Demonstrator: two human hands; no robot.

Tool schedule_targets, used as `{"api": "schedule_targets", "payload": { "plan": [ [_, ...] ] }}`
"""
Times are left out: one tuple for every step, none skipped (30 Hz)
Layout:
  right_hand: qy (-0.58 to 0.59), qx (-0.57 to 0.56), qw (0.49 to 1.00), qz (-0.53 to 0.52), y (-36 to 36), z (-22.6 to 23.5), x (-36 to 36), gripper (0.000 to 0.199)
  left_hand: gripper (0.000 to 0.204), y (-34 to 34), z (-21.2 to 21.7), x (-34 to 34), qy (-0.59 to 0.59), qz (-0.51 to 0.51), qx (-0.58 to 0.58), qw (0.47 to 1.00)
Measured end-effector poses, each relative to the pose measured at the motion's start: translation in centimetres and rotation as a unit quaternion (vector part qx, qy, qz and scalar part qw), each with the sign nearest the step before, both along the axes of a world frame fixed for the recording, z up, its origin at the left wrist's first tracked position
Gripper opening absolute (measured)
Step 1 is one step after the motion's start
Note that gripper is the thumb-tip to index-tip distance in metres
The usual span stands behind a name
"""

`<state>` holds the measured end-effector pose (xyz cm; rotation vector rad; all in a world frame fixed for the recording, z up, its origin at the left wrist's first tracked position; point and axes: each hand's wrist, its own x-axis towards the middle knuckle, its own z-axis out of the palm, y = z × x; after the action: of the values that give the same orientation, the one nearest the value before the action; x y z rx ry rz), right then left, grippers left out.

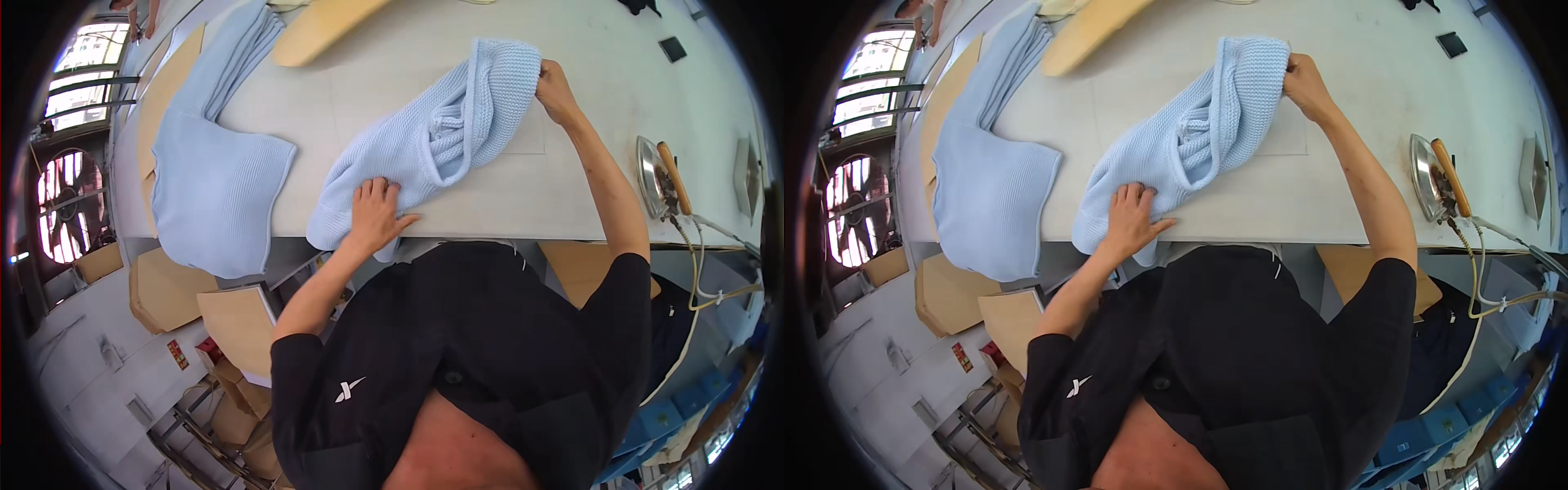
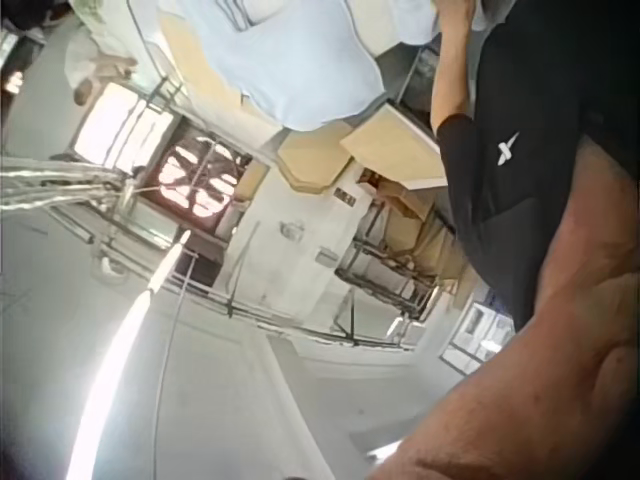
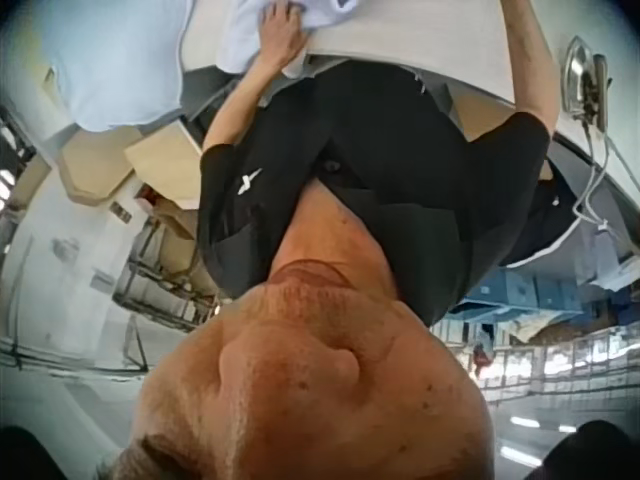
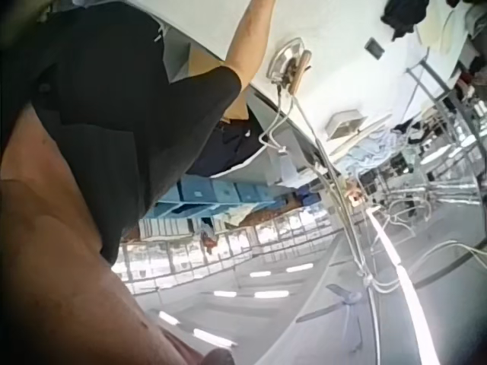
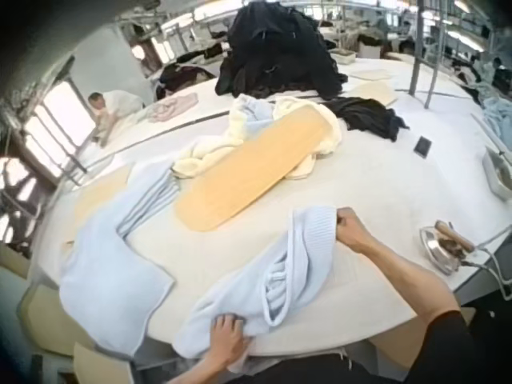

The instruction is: Ironing blue fabric components using an industrial steam iron in a factory.

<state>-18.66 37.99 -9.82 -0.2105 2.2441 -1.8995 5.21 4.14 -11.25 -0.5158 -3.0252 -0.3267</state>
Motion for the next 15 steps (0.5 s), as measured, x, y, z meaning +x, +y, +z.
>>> {"api": "schedule_targets", "payload": {
  "plan": [
    [0.030,0.039,0.999,0.008,0.3,1.3,-2.7,0.022,0.043,0.5,-3.4,-1.5,0.018,0.028,-0.015,0.999],
    [0.038,0.062,0.997,0.017,-1.6,2.1,-2.7,0.020,0.037,-1.7,-3.8,-1.1,0.058,0.053,0.102,0.992],
    [0.083,0.114,0.990,0.014,-2.9,3.4,-2.6,0.016,0.032,-3.4,-2.1,-0.6,0.020,0.085,0.228,0.970],
    [0.119,0.148,0.982,0.019,-4.9,6.3,-2.3,0.020,0.028,-5.8,0.7,0.1,-0.003,0.129,0.347,0.929],
    [0.142,0.182,0.973,0.004,-6.2,8.2,-3.0,0.020,0.028,-8.7,2.7,0.3,0.023,0.152,0.349,0.924],
    [0.168,0.211,0.963,-0.011,-6.9,9.6,-4.2,0.020,0.025,-11.8,4.6,1.0,-0.064,0.227,0.457,0.857],
    [0.203,0.243,0.949,-0.006,-7.0,10.7,-5.9,0.022,0.022,-15.3,5.8,2.3,-0.143,0.286,0.559,0.765],
    [0.241,0.227,0.944,-0.008,-9.3,12.9,-6.3,0.024,0.016,-18.8,6.2,4.1,-0.078,0.330,0.614,0.713],
    [0.273,0.289,0.917,-0.017,-11.3,14.6,-7.1,0.025,0.022,-22.5,8.0,6.3,-0.038,0.337,0.677,0.653],
    [0.316,0.290,0.903,-0.027,-13.7,16.6,-7.4,0.025,0.024,-25.5,10.3,8.0,0.004,0.366,0.692,0.622],
    [0.358,0.288,0.888,-0.039,-16.6,18.2,-8.2,0.024,0.026,-28.5,13.0,10.0,0.046,0.393,0.705,0.589],
    [0.405,0.275,0.869,-0.074,-19.0,19.7,-9.2,0.024,0.033,-31.3,15.6,12.6,0.103,0.402,0.685,0.599],
    [0.436,0.251,0.862,-0.065,-23.1,21.3,-10.1,0.023,0.036,-33.5,17.9,14.6,0.201,0.428,0.646,0.599],
    [0.466,0.233,0.852,-0.058,-27.0,23.2,-10.7,0.023,0.040,-35.5,21.2,16.2,0.212,0.403,0.632,0.627],
    [0.479,0.226,0.847,-0.053,-30.2,24.4,-12.0,0.023,0.042,-38.4,23.7,17.9,0.223,0.382,0.602,0.665]
  ]
}}
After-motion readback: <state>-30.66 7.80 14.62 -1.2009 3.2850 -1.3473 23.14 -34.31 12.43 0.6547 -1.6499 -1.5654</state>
